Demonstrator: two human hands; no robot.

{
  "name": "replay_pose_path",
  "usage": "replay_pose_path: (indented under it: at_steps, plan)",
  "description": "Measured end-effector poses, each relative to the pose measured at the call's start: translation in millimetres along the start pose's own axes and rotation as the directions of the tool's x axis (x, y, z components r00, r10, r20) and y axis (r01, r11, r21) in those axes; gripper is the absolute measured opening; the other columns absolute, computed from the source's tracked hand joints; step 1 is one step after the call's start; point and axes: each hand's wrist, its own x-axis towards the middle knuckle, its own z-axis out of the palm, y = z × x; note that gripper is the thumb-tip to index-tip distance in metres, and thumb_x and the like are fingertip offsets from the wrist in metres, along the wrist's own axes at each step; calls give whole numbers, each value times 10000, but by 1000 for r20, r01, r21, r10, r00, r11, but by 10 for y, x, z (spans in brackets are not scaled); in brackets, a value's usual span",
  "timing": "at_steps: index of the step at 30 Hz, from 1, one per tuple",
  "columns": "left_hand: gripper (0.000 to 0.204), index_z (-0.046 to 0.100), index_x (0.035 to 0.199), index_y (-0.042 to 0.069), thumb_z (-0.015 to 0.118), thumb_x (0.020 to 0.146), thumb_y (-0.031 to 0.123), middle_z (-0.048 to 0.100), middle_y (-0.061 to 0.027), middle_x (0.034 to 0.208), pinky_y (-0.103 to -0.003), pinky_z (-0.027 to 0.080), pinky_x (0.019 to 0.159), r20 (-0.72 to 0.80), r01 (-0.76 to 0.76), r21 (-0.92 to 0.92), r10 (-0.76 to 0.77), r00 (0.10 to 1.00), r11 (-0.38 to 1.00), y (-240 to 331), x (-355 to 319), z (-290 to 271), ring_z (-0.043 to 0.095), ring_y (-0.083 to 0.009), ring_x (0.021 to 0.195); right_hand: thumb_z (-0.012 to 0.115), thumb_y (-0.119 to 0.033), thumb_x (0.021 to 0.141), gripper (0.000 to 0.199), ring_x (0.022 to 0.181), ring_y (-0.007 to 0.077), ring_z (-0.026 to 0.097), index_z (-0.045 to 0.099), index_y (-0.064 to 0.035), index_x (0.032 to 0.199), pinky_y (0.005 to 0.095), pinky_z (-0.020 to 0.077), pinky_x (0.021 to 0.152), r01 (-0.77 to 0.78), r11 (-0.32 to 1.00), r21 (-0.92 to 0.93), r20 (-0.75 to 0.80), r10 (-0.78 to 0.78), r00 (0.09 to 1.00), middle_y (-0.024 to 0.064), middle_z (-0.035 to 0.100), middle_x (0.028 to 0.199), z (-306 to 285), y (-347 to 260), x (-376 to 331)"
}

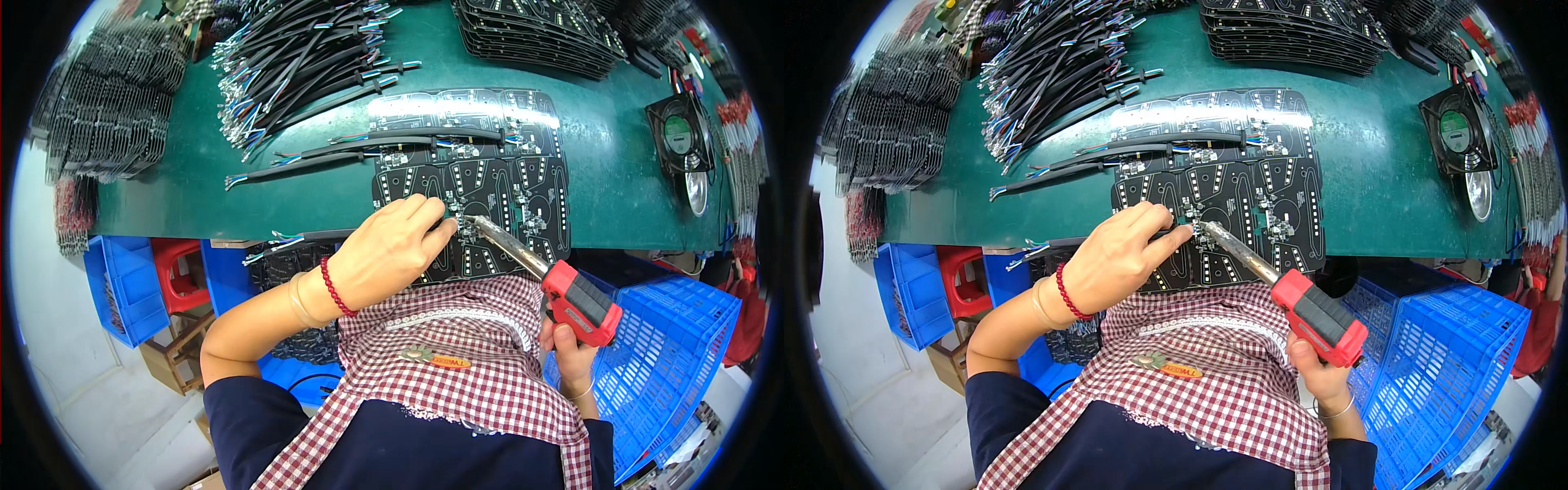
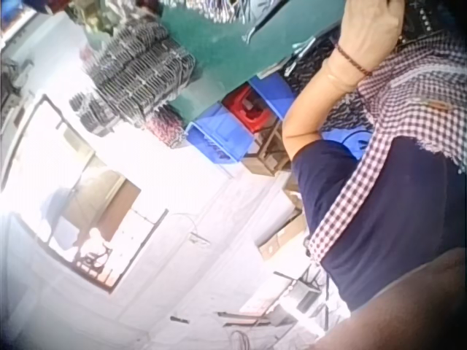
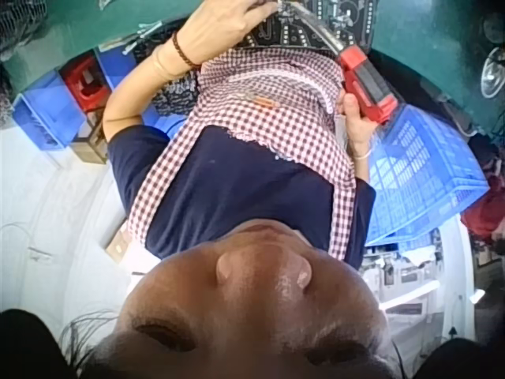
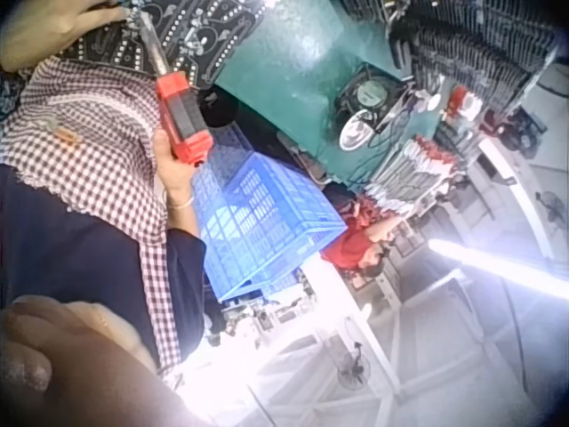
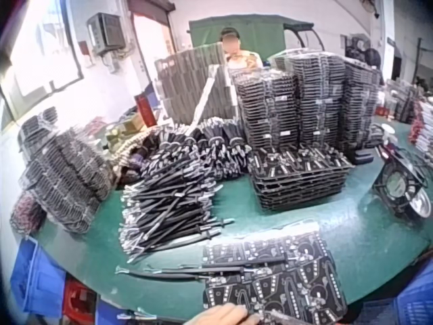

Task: The person solders wires onto a circuit board using a soldering tool, places the finished board into a bin, and then solders wires onto another circuit board.

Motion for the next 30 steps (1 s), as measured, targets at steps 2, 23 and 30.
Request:
replay_pose_path:
  at_steps: [2,23,30]
  plan:
    - [353,614,1075,7,578,724,21,495,-99,881,-334,474,695,5,0,4,0,1000,1000,3,1,-4,534,-239,796,612,-344,901,442,467,95,471,530,44,1096,226,358,429,-23,1000,-2,17,23,1000,58,544,596,-5,13,-11]
    - [347,612,1069,1,575,726,43,467,-89,863,-323,473,676,12,-19,33,19,1000,999,16,24,-17,520,-226,782,604,-344,908,456,489,101,481,527,46,1131,226,371,444,-3,1000,-22,1,3,1000,69,557,625,-17,-30,-59]
    - [343,612,1071,-1,572,734,49,466,-86,857,-319,467,666,11,-29,45,29,1000,999,21,11,-16,514,-219,771,655,-164,858,184,629,90,534,610,0,926,243,439,565,-155,985,70,48,151,987,23,590,741,-70,-46,-80]
